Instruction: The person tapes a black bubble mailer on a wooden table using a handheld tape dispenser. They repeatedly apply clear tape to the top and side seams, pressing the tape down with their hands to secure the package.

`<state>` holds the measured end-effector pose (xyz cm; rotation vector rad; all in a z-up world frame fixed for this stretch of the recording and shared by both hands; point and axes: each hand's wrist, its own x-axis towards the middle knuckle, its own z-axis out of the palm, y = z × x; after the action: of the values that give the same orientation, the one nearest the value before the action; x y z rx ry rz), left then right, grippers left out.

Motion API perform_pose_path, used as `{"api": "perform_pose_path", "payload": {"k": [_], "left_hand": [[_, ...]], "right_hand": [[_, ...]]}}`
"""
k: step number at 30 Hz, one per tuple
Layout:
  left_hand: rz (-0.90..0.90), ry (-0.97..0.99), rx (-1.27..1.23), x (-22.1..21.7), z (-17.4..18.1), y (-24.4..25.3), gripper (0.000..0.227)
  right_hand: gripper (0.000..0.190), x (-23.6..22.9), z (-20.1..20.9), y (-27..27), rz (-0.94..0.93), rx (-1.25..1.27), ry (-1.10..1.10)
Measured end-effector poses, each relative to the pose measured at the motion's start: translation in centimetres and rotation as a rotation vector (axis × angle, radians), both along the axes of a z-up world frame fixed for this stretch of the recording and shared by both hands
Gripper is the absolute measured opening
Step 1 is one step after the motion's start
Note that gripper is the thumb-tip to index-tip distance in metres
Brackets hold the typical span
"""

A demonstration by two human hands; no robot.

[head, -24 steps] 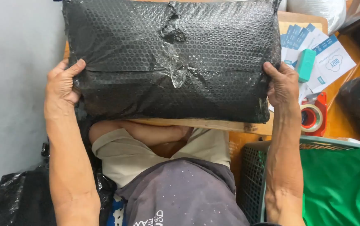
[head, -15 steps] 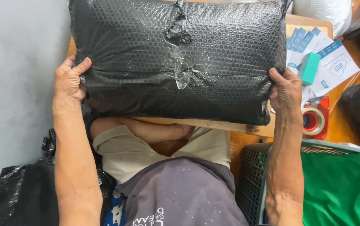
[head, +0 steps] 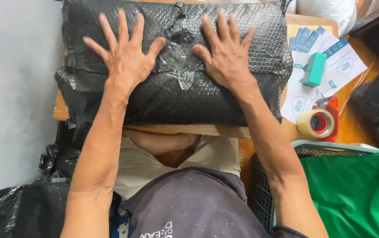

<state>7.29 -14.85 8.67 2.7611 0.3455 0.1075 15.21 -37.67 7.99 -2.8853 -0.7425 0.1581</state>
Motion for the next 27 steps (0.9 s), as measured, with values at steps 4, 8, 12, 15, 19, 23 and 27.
{"api": "perform_pose_path", "payload": {"k": [4,8,12,15,19,23,27], "left_hand": [[0.114,0.025,-0.039,-1.1,-0.6,0.3,0.100],[0.285,0.111,-0.127,-2.5,-0.7,2.0,0.105],[0.351,0.144,-0.096,-2.9,-0.4,1.9,0.109],[0.192,-0.336,0.186,-1.8,-3.5,2.0,0.089],[-0.268,-0.741,0.185,2.0,-1.3,-2.4,0.034],[-0.417,-0.500,0.309,5.3,-2.0,-4.8,0.032],[-0.272,-0.644,0.252,7.0,-3.0,-5.8,0.016]], "right_hand": [[0.067,-0.3,-2.9,-1.3,-0.044,0.087,-0.102],[0.070,-0.5,-3.6,-3.5,-0.226,0.105,-0.047],[0.068,-0.6,-6.3,-4.6,-0.249,0.127,-0.154],[0.067,-0.7,-6.3,-4.4,-0.270,0.132,-0.112],[0.068,-0.8,-6.7,-4.4,-0.268,0.119,-0.153],[0.068,-0.8,-6.6,-4.5,-0.281,0.152,-0.140],[0.070,-1.2,-6.6,-4.5,-0.282,0.179,-0.143]]}}
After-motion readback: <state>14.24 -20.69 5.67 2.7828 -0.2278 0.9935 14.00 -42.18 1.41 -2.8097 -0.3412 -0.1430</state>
